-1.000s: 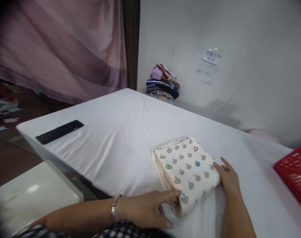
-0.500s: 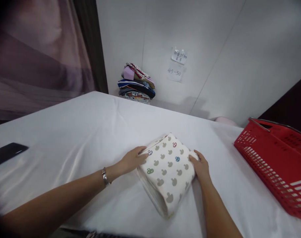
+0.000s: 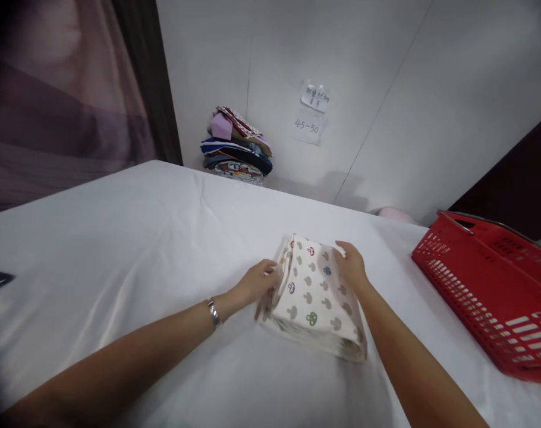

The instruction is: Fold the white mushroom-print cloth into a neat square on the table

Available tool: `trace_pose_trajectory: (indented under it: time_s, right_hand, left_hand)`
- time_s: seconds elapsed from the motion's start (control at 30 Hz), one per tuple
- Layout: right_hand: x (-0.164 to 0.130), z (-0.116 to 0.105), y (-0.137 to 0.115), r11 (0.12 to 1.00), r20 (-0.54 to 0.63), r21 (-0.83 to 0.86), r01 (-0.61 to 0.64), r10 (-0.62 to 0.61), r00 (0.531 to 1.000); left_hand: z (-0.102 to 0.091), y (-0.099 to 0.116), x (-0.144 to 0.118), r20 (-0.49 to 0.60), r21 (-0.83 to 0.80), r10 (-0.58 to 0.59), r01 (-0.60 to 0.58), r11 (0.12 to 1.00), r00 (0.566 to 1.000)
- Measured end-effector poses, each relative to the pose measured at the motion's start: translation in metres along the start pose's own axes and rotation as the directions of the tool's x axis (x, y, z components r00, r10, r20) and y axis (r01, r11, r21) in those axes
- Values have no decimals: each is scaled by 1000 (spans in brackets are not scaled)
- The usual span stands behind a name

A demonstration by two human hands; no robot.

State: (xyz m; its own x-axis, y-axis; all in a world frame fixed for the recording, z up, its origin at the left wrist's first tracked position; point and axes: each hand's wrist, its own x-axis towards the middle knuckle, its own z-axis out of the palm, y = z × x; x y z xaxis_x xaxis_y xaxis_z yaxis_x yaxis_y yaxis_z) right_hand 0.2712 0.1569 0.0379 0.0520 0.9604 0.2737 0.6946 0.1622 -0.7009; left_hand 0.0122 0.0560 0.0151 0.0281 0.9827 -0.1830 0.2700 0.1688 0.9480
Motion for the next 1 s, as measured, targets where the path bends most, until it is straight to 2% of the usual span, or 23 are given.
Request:
trace_pose_trajectory:
  time_s: [0.07,0.1,0.17,0.23,0.33,0.47,0.6,0.77,1.0]
  right_hand:
    - [-19,10,-20,990,169,127,-59,37,985]
    - [-27,16,-30,980,263,162,-118,72,962]
    - [-40,27,-50,962,405,157,-221,142,903]
    - [-48,36,-65,957,467,108,-270,191,863]
    - [-51,48,-75,960,465,40,-278,228,856]
    - [-51,60,-74,957,450,-1,-291,261,854]
    - [-55,62,-74,935,457,111,-336,252,853]
    - [-60,57,-85,896,399,222,-385,278,874]
    - [-56,69,-86,942,390,19,-336,302,870]
  left_hand:
    - [2,4,18,-25,-19,-5,4,1000,1000]
    - [3,6,26,-31,-40,-15,14,999,999]
    - [9,10,40,-48,-96,-34,29,995,998]
    - [14,12,49,-50,-140,-47,40,989,998]
    - [19,10,55,-14,-163,-50,47,985,999]
    - [17,6,54,27,-167,-49,53,985,998]
    - [12,6,51,54,-178,-78,87,980,995]
    - [12,6,52,74,-207,-113,126,970,991]
    - [9,4,51,113,-249,-104,130,960,988]
